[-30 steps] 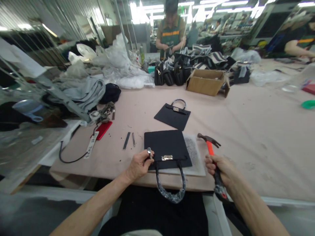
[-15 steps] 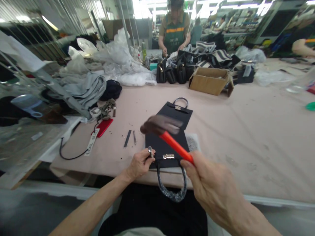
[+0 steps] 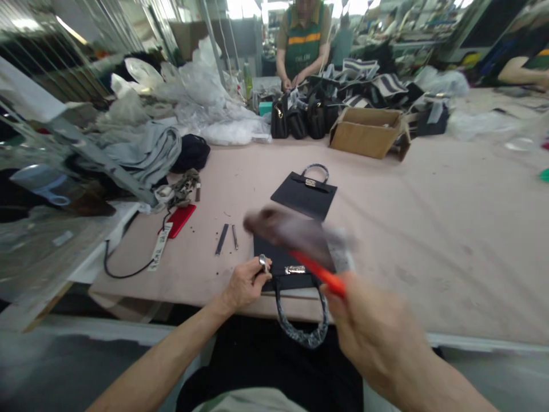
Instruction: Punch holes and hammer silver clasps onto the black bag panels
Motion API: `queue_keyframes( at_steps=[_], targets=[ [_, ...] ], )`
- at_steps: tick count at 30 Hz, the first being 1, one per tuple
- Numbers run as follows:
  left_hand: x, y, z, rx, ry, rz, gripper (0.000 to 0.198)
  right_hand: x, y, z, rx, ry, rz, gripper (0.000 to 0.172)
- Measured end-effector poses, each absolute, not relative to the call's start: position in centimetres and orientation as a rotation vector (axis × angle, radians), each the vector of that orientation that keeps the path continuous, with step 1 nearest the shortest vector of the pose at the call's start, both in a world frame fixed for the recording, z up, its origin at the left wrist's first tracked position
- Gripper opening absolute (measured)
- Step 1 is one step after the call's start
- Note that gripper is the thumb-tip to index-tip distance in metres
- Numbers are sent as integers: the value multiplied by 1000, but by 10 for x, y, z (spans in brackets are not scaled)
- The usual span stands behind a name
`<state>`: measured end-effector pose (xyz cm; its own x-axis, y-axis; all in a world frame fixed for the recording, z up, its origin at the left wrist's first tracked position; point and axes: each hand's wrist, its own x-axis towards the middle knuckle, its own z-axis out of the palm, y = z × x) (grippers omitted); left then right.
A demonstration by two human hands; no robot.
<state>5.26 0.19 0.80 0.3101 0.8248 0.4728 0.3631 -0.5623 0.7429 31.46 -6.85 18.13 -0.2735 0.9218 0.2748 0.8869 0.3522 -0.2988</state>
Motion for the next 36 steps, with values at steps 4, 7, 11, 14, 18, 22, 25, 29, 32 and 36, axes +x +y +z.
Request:
queue_keyframes(
  at_steps=[4,7,11,14,18,22,25,29,32,36],
  targets=[
    [51,1,8,2058,1084,1188,10,324,-64,161,-1721,-2324,312,38],
    [51,1,10,2075,1079,1171,10,347,-56,146,-1903,-2087,510,41],
    [51,1,13,2092,1082,1141,8,392,-42,101,-2179,-1795,692,39],
    [51,1,15,2100,1109,1092,8,414,-35,71,-2348,-1674,563,36],
    [51,0,17,2124,1141,1050,13,401,-32,58,-2314,-1654,323,35],
    [51,-2,19,2193,1110,1063,14,351,-29,53,-2179,-1682,518,32],
    [52,-8,16,2284,1008,1100,16,324,-23,47,-2156,-1618,597,32],
    [50,-14,9,2152,1114,1214,13,324,-13,45,-2142,-1472,713,22],
    [48,-11,9,1740,1383,1216,21,336,-10,50,-2071,-1442,843,11],
    [57,-3,22,1299,1298,1230,33,332,-19,56,-1931,-1392,965,15]
  ],
)
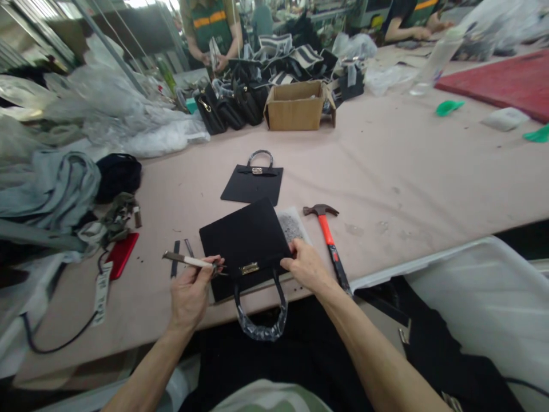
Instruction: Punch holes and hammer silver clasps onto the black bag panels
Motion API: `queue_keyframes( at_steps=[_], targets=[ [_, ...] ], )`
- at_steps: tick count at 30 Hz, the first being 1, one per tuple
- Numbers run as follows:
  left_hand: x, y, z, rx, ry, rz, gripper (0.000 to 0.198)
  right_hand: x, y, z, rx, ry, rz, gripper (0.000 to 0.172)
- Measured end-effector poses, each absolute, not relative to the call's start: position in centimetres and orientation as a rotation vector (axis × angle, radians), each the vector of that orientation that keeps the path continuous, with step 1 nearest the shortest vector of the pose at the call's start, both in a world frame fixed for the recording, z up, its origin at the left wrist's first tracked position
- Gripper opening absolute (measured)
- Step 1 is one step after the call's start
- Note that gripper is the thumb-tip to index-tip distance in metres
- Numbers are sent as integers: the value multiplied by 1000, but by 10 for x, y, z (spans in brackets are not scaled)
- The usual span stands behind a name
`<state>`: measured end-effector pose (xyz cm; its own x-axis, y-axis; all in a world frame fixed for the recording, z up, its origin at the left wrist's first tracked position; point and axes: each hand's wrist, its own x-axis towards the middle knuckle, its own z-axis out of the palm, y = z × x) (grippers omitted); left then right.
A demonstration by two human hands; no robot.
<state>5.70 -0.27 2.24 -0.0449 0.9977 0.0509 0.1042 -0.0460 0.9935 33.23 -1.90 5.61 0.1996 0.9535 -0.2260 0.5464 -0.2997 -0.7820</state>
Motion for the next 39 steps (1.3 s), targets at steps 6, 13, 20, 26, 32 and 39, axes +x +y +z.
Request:
queue_keyframes(
  at_steps=[6,13,20,26,32,39],
  targets=[
    [102,6,57,1310,1031,1162,27,300,-38,53,-1318,-789,1517,37],
    [124,18,59,1410,1074,978,22,272,-49,42,-1192,-458,1574,47],
    [111,16,70,1346,1079,912,26,263,-54,37,-1141,-443,1608,40],
    [102,12,83,1311,1068,921,27,257,-60,37,-1016,-473,1664,42],
    [92,2,75,1175,987,955,29,253,-66,30,-942,-523,1677,40],
    [86,-9,81,1251,1015,967,28,250,-65,31,-913,-563,1710,39]
  ],
)
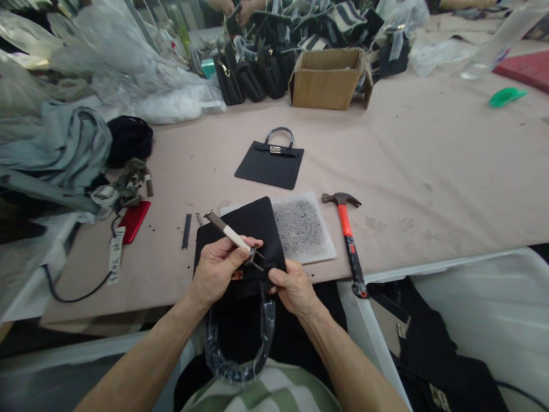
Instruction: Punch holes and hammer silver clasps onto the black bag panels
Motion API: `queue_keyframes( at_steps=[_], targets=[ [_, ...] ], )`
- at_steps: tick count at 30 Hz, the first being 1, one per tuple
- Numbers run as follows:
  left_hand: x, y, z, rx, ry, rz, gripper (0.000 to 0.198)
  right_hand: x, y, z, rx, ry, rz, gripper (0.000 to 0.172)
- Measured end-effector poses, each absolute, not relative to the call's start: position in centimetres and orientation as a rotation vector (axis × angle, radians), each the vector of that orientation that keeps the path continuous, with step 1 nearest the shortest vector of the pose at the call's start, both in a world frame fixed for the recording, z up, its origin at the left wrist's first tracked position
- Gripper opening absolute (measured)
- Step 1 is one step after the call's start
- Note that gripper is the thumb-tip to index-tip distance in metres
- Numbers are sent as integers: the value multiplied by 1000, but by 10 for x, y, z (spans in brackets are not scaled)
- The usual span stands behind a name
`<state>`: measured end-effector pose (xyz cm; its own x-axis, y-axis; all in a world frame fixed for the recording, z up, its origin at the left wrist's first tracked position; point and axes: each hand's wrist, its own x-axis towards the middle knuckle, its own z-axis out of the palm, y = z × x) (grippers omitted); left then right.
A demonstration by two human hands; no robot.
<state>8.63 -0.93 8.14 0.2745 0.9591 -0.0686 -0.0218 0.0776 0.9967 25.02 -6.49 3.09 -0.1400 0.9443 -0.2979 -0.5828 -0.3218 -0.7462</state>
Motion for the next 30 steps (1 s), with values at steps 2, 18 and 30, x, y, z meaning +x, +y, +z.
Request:
queue_keyframes(
  at_steps=[2,18,30],
  targets=[
    [86,-11,83,1260,1030,968,28,250,-65,31,-909,-564,1714,39],
    [88,-13,84,1351,1052,946,20,243,-67,27,-883,-537,1705,38],
    [89,2,87,1508,1073,993,16,259,-60,43,-924,-780,1787,28]
  ],
)
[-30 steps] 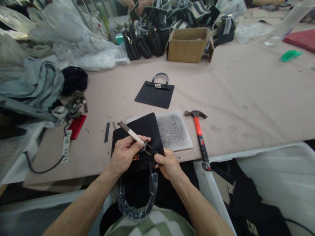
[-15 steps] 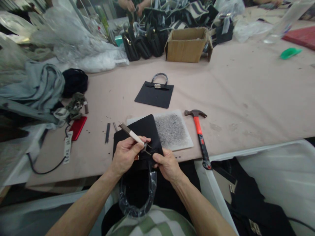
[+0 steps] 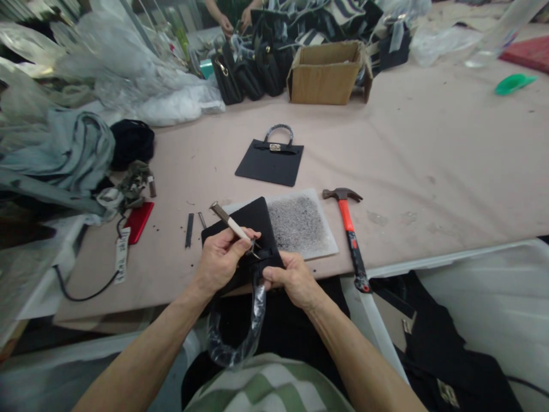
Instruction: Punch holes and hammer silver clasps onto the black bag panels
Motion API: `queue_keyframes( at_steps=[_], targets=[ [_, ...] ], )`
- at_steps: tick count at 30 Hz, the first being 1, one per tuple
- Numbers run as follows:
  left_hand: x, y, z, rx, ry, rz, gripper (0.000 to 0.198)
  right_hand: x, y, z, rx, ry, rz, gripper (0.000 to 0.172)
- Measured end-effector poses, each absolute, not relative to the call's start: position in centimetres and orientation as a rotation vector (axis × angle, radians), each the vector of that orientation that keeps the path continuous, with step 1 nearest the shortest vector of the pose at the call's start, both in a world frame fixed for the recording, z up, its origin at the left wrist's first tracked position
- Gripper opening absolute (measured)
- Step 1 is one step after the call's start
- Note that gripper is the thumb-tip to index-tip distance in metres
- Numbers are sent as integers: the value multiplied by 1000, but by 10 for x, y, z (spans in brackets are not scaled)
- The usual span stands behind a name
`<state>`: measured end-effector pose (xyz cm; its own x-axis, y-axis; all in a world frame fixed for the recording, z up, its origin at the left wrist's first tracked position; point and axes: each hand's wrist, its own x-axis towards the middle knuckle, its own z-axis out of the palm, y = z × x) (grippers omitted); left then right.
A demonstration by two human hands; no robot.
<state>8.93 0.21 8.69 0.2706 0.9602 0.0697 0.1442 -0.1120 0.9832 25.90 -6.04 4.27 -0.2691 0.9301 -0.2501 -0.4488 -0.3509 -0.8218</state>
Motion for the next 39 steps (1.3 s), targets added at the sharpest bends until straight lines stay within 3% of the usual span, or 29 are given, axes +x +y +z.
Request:
queue_keyframes(
  at_steps=[28,39],
  targets=[
    [91,1,83,1562,1151,1000,18,249,-56,31,-967,-691,1727,24],
    [101,-1,72,1772,1202,1061,16,244,-52,33,-1076,-528,1740,30]
  ],
)
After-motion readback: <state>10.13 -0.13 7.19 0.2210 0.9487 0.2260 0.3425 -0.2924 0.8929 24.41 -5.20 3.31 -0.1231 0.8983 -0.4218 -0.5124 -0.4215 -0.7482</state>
